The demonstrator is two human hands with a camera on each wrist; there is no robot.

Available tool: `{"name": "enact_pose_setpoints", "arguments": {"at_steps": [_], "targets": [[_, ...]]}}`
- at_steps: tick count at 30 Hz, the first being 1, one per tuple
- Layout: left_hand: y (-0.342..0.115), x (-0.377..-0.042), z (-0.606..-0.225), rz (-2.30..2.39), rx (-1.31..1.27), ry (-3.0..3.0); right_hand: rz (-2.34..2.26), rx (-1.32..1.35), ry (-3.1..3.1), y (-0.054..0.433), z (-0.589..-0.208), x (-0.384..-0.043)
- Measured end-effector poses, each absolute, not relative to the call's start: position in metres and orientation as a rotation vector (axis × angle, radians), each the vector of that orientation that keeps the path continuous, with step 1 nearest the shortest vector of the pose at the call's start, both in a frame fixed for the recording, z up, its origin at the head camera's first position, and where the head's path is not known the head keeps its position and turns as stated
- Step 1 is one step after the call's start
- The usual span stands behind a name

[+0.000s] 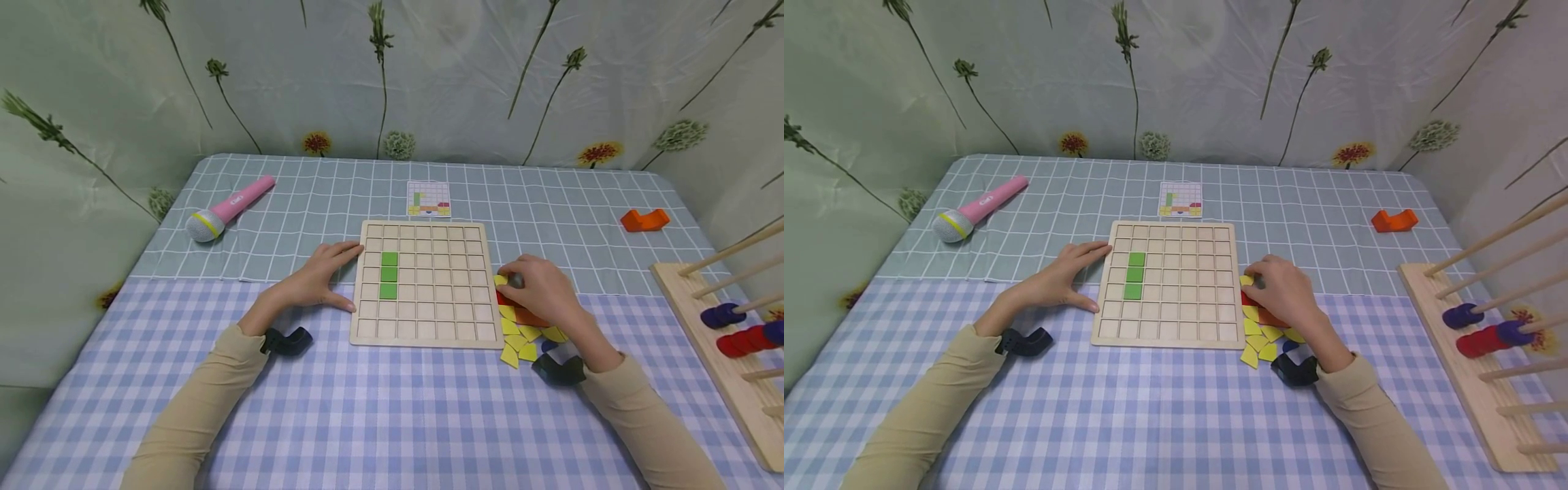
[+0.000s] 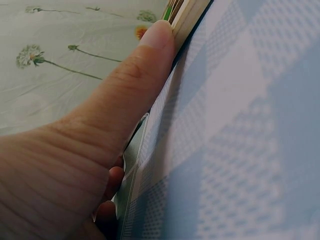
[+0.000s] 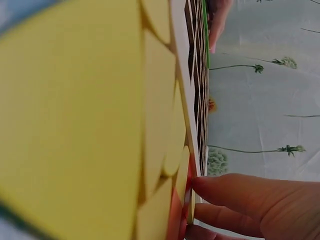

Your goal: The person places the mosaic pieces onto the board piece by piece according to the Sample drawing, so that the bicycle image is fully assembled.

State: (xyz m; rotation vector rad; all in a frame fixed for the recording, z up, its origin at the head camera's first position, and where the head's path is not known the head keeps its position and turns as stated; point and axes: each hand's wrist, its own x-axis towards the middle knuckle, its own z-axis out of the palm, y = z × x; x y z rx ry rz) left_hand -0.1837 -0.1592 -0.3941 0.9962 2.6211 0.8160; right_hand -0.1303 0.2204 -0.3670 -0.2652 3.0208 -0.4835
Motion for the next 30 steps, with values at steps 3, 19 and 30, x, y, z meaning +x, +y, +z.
{"name": "enact_pose_setpoints", "arguments": {"at_steps": [3, 19, 30], "targets": [[-0.160, -0.183, -0.394, 0.818, 0.998, 2.619, -0.483, -0.258, 3.029, 0.220, -0.368, -0.130], [-0.159, -0.184, -0.394, 0.812, 1.011, 2.630, -0.514, -0.232, 3.048, 0.222, -0.373, -0.134], [-0.160, -0.184, -0.394, 0.814, 1.012, 2.628, -0.516, -0.218, 3.119, 0.220, -0.377, -0.136]]}}
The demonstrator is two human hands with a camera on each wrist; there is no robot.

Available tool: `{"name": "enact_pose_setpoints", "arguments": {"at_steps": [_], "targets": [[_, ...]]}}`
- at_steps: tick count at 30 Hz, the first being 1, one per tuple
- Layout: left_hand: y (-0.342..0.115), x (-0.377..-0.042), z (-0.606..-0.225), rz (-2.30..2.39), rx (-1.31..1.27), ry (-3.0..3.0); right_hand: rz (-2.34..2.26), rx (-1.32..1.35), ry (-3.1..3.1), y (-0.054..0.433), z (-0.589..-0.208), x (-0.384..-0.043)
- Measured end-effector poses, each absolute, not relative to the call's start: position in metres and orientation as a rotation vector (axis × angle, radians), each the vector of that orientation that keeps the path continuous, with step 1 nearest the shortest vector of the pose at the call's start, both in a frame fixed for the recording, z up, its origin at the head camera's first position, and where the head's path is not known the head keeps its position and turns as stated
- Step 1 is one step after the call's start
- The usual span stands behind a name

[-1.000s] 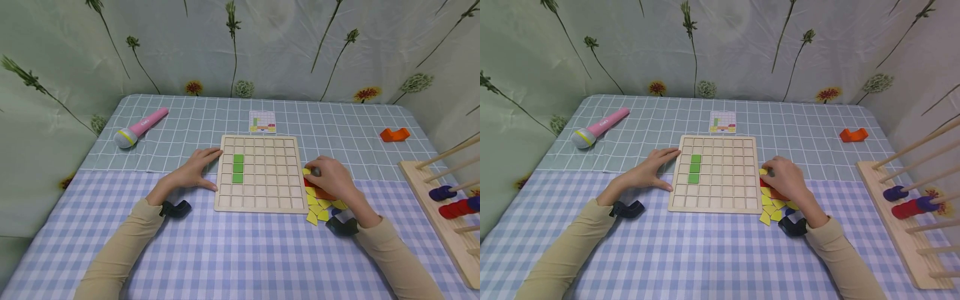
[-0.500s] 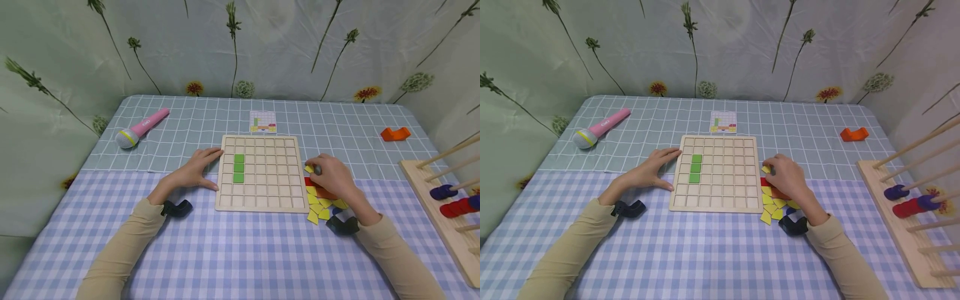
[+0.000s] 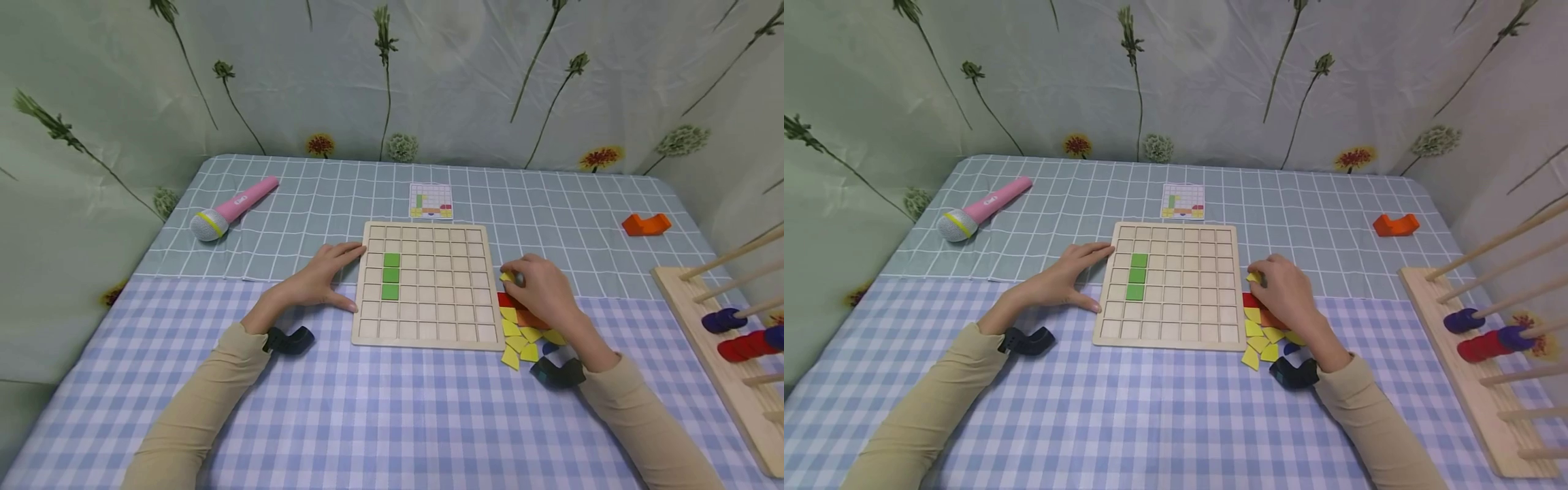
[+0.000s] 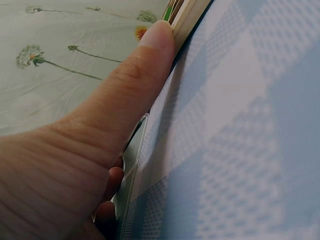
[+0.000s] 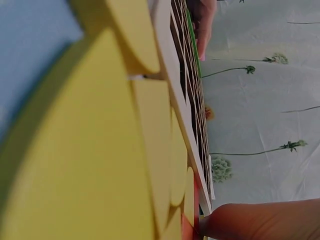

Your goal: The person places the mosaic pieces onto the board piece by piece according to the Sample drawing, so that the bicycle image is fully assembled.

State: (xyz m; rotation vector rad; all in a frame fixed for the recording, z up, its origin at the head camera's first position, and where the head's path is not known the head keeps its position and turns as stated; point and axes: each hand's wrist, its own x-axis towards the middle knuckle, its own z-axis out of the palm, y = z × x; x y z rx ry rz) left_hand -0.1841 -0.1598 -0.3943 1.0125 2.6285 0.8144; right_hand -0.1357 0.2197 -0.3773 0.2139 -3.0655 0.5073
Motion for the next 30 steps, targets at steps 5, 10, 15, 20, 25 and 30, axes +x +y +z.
{"name": "enact_pose_setpoints", "arguments": {"at_steps": [5, 10, 15, 20, 25, 30], "targets": [[-0.160, -0.183, -0.395, 0.815, 1.009, 2.626, 0.509, 0.234, -3.051, 0.220, -0.376, -0.134], [-0.160, -0.183, -0.394, 0.812, 1.007, 2.624, 0.520, 0.258, -3.028, 0.219, -0.373, -0.133], [-0.160, -0.184, -0.394, 0.813, 1.003, 2.630, 0.523, 0.289, -3.007, 0.215, -0.368, -0.131], [-0.159, -0.184, -0.395, 0.807, 0.996, 2.633, 0.539, 0.375, -2.963, 0.207, -0.364, -0.130], [-0.158, -0.184, -0.395, 0.805, 0.995, 2.631, 0.538, 0.438, -2.942, 0.197, -0.361, -0.132], [-0.159, -0.184, -0.394, 0.808, 0.991, 2.636, 0.558, 0.469, -2.945, 0.186, -0.359, -0.136]]}}
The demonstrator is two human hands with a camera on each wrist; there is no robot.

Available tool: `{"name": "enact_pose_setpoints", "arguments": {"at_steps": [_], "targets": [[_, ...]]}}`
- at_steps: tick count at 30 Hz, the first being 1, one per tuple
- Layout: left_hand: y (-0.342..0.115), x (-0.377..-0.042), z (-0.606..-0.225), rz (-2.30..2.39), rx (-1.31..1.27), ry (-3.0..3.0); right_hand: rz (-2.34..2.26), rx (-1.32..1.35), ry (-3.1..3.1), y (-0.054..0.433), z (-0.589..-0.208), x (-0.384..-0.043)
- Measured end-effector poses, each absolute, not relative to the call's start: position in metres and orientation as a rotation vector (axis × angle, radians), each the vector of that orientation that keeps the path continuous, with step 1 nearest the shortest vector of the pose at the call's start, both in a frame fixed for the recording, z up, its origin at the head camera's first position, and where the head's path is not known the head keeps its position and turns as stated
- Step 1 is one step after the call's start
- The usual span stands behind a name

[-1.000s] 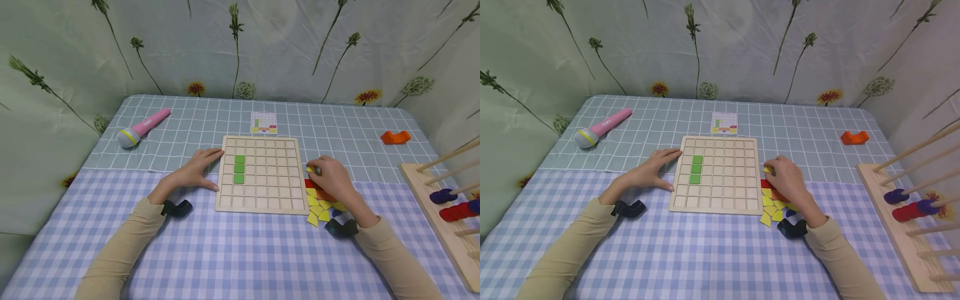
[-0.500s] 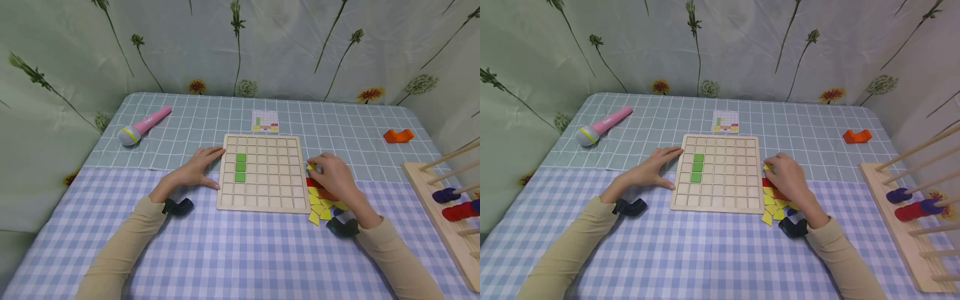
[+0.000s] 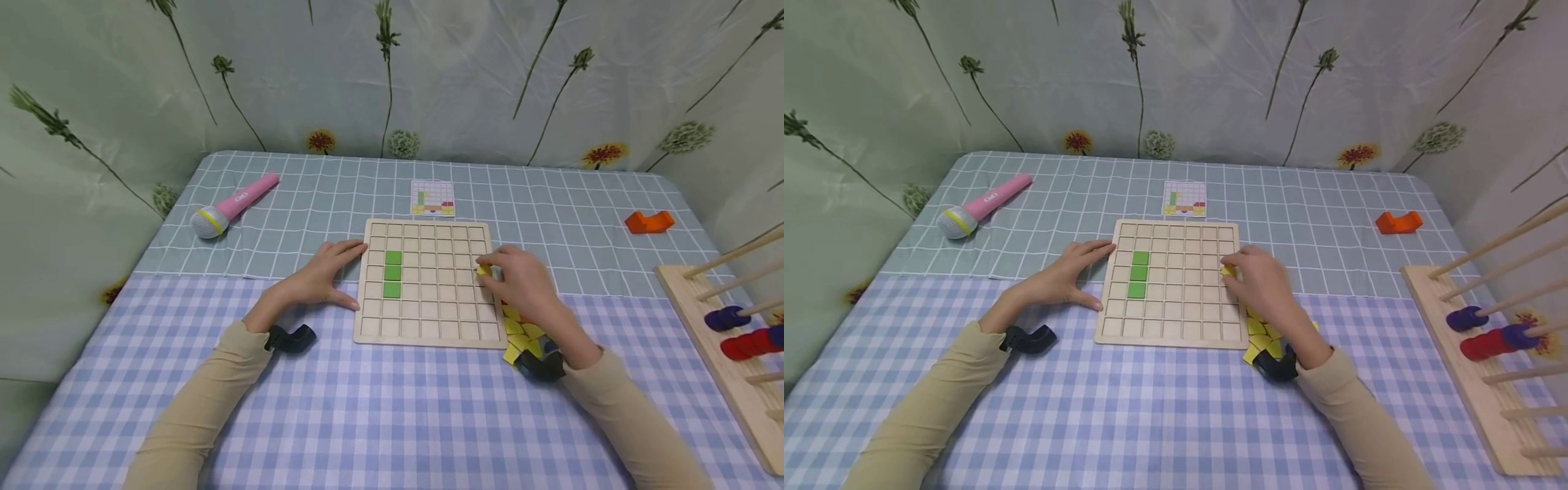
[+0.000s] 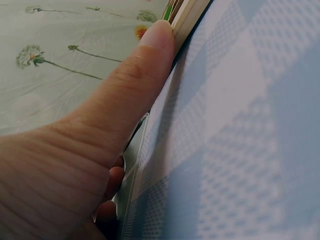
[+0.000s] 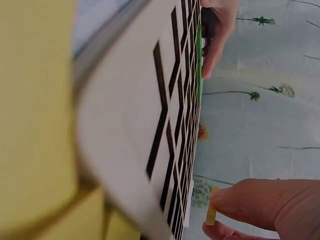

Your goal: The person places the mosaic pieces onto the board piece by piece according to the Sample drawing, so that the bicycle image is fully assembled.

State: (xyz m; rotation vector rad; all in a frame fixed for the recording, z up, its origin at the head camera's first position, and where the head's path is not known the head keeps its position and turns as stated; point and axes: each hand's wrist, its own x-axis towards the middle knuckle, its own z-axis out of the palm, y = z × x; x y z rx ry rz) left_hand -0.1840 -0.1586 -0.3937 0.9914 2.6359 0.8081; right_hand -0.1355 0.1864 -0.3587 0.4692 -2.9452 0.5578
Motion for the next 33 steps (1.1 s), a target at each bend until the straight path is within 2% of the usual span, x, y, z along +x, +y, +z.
{"name": "enact_pose_setpoints", "arguments": {"at_steps": [33], "targets": [[-0.160, -0.185, -0.392, 0.804, 1.018, 2.641, 0.501, 0.750, -3.114, 0.105, -0.348, -0.178]]}}
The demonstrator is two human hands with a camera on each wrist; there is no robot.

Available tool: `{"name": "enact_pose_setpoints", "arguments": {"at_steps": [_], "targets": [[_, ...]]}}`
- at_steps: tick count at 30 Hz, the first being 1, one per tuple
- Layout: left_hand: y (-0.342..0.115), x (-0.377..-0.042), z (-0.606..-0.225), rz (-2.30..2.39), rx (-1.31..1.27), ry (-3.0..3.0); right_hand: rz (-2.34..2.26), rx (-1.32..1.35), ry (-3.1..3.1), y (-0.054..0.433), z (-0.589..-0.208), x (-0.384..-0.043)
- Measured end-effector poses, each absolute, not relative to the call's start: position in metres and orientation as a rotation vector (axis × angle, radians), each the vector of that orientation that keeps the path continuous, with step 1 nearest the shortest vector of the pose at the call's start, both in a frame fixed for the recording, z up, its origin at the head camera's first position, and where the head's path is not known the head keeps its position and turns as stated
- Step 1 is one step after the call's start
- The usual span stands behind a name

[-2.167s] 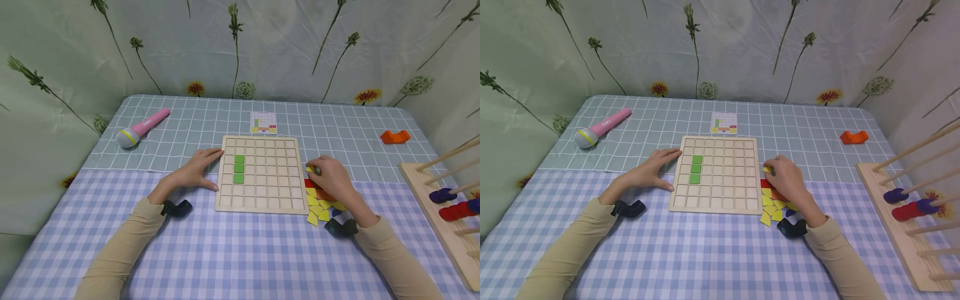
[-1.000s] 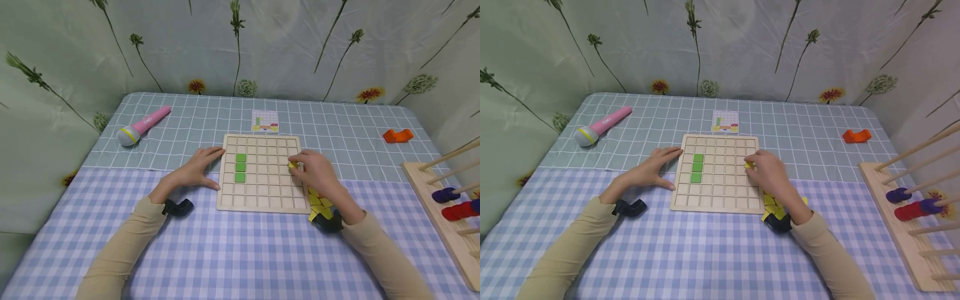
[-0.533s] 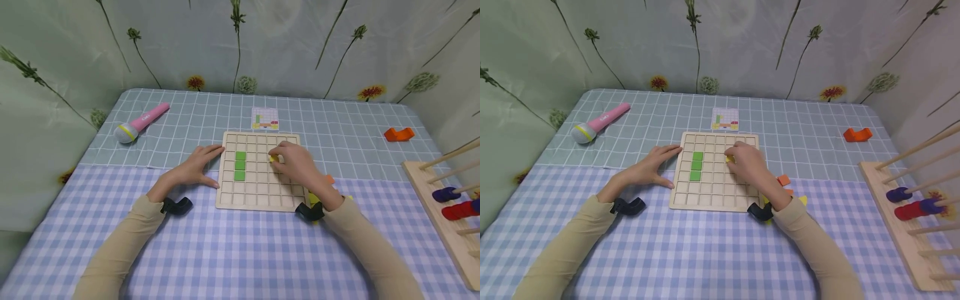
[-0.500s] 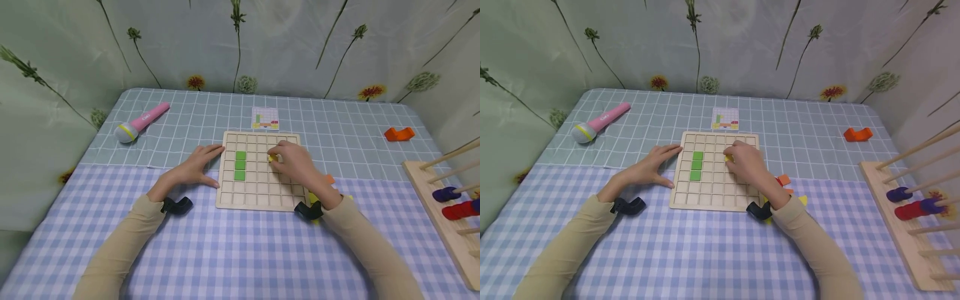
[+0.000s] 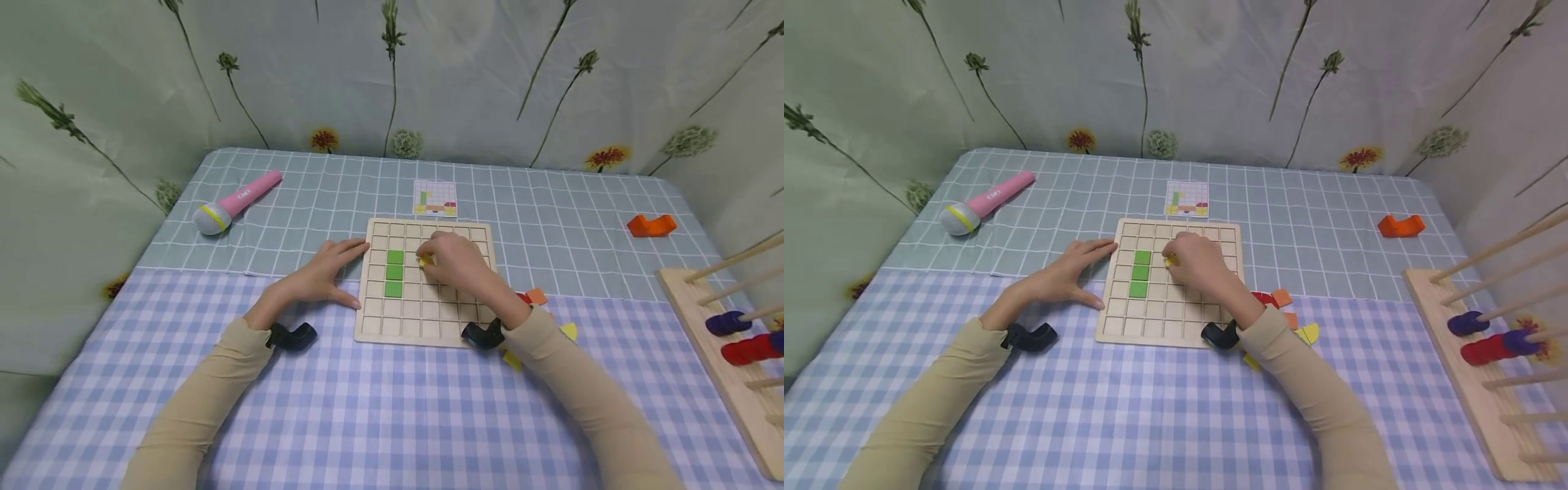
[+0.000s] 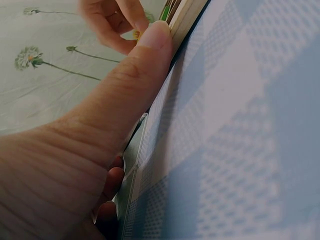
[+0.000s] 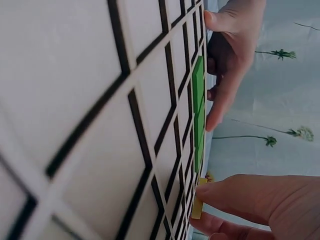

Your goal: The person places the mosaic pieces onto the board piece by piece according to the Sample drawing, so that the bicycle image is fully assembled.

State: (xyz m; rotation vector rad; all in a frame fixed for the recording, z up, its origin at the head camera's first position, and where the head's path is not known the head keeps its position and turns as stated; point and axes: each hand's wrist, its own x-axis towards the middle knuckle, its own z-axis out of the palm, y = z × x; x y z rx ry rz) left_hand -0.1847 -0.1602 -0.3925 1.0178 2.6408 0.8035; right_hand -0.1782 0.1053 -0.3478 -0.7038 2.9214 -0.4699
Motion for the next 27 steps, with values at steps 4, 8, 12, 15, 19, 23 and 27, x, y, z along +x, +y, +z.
{"name": "enact_pose_setpoints", "arguments": {"at_steps": [4, 8, 12, 15, 19, 23, 27], "targets": [[-0.160, -0.184, -0.395, 0.807, 1.002, 2.638, -0.469, -0.737, 2.922, 0.100, -0.351, -0.181], [-0.161, -0.184, -0.396, 0.799, 0.994, 2.639, -0.441, -0.737, 2.909, 0.095, -0.353, -0.185], [-0.162, -0.185, -0.397, 0.793, 1.018, 2.650, -0.396, -0.724, 2.910, 0.092, -0.354, -0.188], [-0.161, -0.186, -0.397, 0.775, 1.035, 2.658, -0.387, -0.722, 2.908, 0.090, -0.354, -0.190], [-0.161, -0.187, -0.398, 0.775, 1.021, 2.652, -0.398, -0.712, 2.899, 0.088, -0.353, -0.191], [-0.160, -0.186, -0.397, 0.775, 1.007, 2.644, -0.421, -0.701, 2.885, 0.089, -0.354, -0.191], [-0.160, -0.185, -0.396, 0.779, 0.991, 2.647, -0.457, -0.734, 2.866, 0.089, -0.353, -0.192]]}}
